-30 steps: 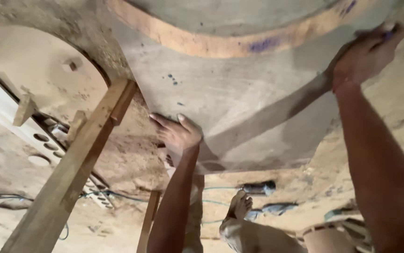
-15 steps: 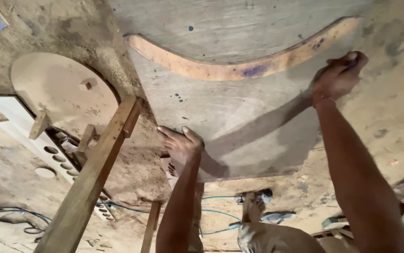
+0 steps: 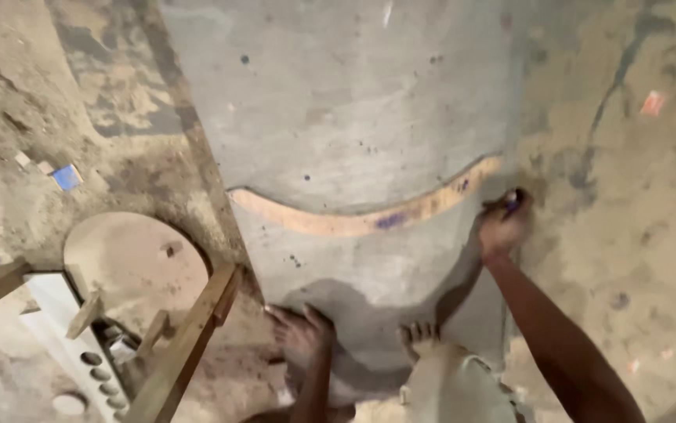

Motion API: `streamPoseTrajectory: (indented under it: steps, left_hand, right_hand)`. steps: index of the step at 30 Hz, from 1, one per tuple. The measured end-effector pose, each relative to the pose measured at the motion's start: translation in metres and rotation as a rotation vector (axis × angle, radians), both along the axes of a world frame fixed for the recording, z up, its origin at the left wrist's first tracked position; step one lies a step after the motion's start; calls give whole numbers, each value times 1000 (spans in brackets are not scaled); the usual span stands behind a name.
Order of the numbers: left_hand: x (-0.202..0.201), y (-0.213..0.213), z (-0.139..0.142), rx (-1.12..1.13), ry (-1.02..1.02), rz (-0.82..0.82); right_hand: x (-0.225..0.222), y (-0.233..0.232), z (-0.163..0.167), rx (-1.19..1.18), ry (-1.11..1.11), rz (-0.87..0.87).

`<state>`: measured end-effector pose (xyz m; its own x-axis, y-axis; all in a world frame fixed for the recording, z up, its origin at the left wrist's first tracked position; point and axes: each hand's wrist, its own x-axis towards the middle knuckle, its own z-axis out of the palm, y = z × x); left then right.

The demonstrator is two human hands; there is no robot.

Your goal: The person sits on the floor of a woodworking shop and uses a blue pen to mark a long curved wooden strip, tracing along a wooden frame used as a guide. They reposition the strip, hold it steady with one hand while marking with the other, and briefly lift and shift a large board aside before resuming marking.

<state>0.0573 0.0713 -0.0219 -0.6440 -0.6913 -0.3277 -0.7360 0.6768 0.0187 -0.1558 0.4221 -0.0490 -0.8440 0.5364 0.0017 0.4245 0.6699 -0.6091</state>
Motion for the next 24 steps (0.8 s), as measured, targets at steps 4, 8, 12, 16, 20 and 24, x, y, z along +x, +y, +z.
streamPoseTrajectory:
  steps: [4,8,12,16,20,24]
  left_hand:
    - [-4,2,0,-27,-104,51]
    - [5,5,4,34,185,18]
    - [-14,1,1,-24,436,-30]
    - [-99,-43,-17,-14,731,-259]
    - [-173,-92,-26,182,681,-278]
    - [-190,-94,-38,147,658,-398]
  right_hand:
    - [0,-3,1,-76,16,-8]
    - [4,5,-3,154,-48,-20]
    - [21,14,2,-80,296,165]
    - [19,10,15,-195,392,282]
    - [-18,0,21,-275,380,340]
    - [-39,-9,22,-355,364,383]
